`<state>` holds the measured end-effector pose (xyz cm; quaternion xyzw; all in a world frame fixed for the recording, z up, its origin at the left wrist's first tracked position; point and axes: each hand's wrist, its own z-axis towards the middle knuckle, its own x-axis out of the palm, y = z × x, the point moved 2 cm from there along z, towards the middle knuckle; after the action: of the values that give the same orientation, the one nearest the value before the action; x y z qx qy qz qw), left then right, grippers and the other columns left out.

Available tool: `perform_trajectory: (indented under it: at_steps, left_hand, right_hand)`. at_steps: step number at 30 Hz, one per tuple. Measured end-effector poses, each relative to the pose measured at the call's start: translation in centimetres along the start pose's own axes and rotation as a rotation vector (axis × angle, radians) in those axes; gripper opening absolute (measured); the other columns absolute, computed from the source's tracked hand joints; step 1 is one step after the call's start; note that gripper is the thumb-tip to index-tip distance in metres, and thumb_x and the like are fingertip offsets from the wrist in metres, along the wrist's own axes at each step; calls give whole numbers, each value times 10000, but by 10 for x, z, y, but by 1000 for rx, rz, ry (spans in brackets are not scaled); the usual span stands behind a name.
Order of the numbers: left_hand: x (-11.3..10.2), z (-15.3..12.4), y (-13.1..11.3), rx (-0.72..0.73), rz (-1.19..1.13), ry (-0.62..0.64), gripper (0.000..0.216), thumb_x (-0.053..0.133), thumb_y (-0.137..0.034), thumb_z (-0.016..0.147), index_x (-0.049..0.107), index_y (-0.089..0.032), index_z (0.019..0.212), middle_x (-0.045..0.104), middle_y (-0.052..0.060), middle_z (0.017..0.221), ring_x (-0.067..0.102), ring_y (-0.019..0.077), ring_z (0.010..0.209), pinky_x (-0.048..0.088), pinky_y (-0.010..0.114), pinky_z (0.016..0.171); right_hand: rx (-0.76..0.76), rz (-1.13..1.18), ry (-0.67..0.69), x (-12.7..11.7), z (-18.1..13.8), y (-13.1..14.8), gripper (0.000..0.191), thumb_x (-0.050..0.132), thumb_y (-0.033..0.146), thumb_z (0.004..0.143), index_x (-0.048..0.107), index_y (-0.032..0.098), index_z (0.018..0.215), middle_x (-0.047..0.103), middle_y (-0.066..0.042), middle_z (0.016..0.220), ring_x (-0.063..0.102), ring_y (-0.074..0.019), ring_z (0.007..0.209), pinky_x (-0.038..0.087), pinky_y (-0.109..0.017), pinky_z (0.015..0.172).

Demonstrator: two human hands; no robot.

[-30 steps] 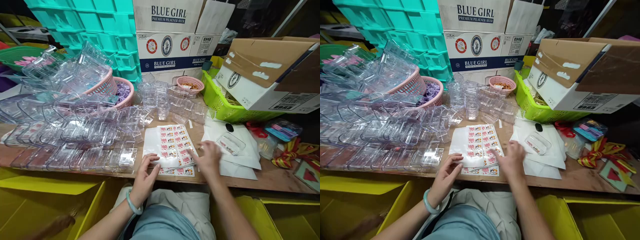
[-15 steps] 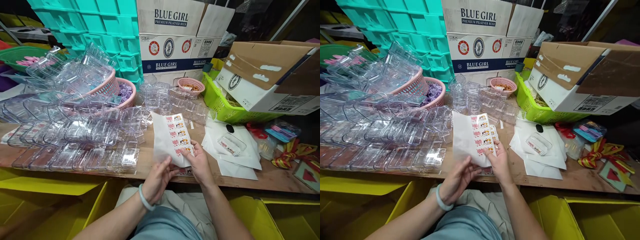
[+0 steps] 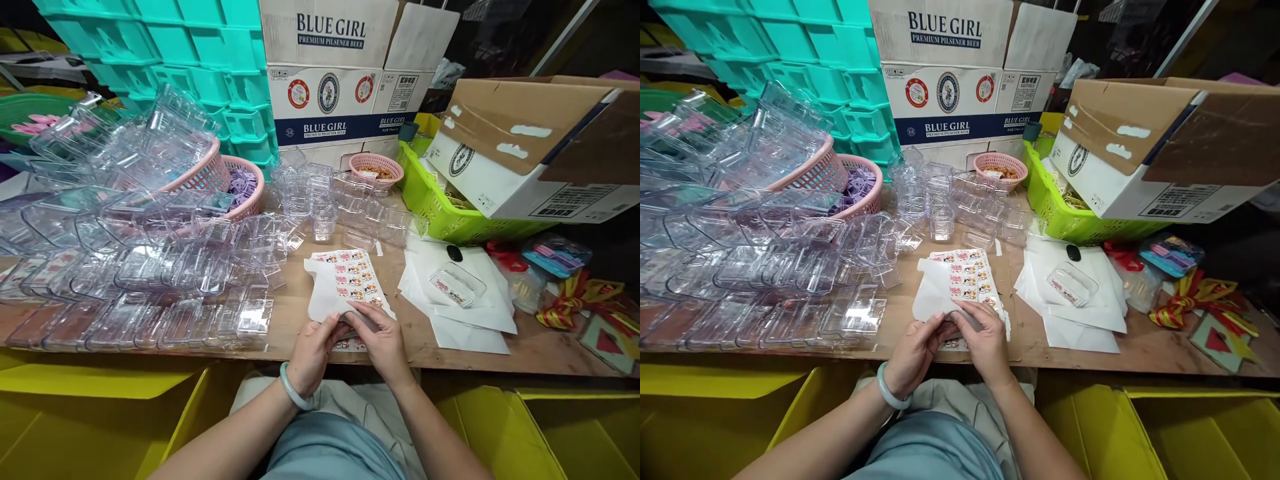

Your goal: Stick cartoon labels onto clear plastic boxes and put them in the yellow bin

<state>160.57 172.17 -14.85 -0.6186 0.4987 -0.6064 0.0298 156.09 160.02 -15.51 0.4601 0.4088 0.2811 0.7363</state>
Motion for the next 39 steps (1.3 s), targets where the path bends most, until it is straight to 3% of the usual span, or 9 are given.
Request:
perform_trajectory:
  at_steps: [10, 13, 17, 20, 23, 27, 32, 36, 39]
  left_hand:
    - [-17, -16, 4, -177, 12, -201, 246, 683, -297, 792, 684, -115, 959, 725, 112, 1001, 682, 202, 886, 562, 337, 830]
    - [-24, -31, -3, -409, -19, -220, 377, 595, -424, 848, 674, -80, 978, 714, 173, 1014, 701, 205, 851, 567, 279, 755]
    - [-8, -51, -17, -796, 39, 163, 705, 424, -674, 829, 698, -36, 951, 693, 237, 1010, 706, 245, 820, 546, 263, 630]
    - [14, -41, -26, -484, 108, 235, 430, 567, -498, 845, 702, -130, 1021, 658, 162, 1163, 624, 241, 1072, 508, 290, 834]
    - [25, -17, -23, -175, 115, 142, 250, 671, -362, 801, 721, -170, 954, 662, 107, 1161, 570, 228, 1122, 447, 319, 935]
    - [21, 9, -14, -116, 189, 41, 259, 705, -370, 764, 732, -163, 917, 691, 100, 1064, 586, 215, 1033, 444, 328, 911]
    - [14, 20, -17, -112, 344, 65, 334, 725, -404, 732, 737, -158, 957, 687, 117, 1075, 581, 220, 1038, 447, 322, 894]
    - [6, 20, -24, -117, 268, -64, 394, 744, -401, 710, 706, -183, 1037, 635, 119, 1180, 578, 225, 1060, 478, 322, 846]
    - [5, 17, -24, -94, 281, -51, 373, 750, -396, 703, 706, -182, 1005, 642, 109, 1144, 591, 209, 1021, 480, 317, 845]
  right_hand:
    - [414, 618, -386, -17, 14, -12, 234, 726, 392, 727, 736, 191, 848, 744, -48, 879, 688, -207, 832, 549, -350, 782]
    - [323, 667, -598, -37, 24, -13, 235, 702, 398, 750, 715, 184, 844, 741, -57, 894, 694, -208, 858, 546, -404, 853]
    - [-153, 16, -529, -51, 15, 6, 217, 603, 276, 853, 696, 230, 1044, 712, -57, 1082, 651, -237, 1034, 444, -496, 1007]
    - [-578, -458, -180, -37, -1, 23, 407, 623, 132, 817, 630, 309, 1183, 681, -16, 1165, 592, -249, 1147, 350, -522, 1080]
    - [-669, -558, -9, -26, -11, 29, 569, 651, 124, 794, 518, 315, 1313, 618, -34, 1271, 504, -270, 1253, 302, -550, 1100]
    - [-221, -162, -87, -33, -6, 20, 642, 716, 357, 760, 481, 233, 1344, 539, -114, 1355, 492, -297, 1252, 427, -499, 1012]
    - [277, 307, -15, -45, 24, 5, 272, 693, 438, 759, 707, 172, 811, 715, -58, 825, 654, -206, 779, 531, -334, 741]
    - [-63, 0, -328, -54, 81, 3, 240, 638, 395, 809, 686, 207, 949, 703, -54, 964, 622, -213, 917, 473, -381, 884]
    - [-357, -416, -178, -38, 133, -1, 402, 631, 289, 801, 582, 226, 1195, 669, -76, 1091, 583, -241, 1031, 404, -459, 981]
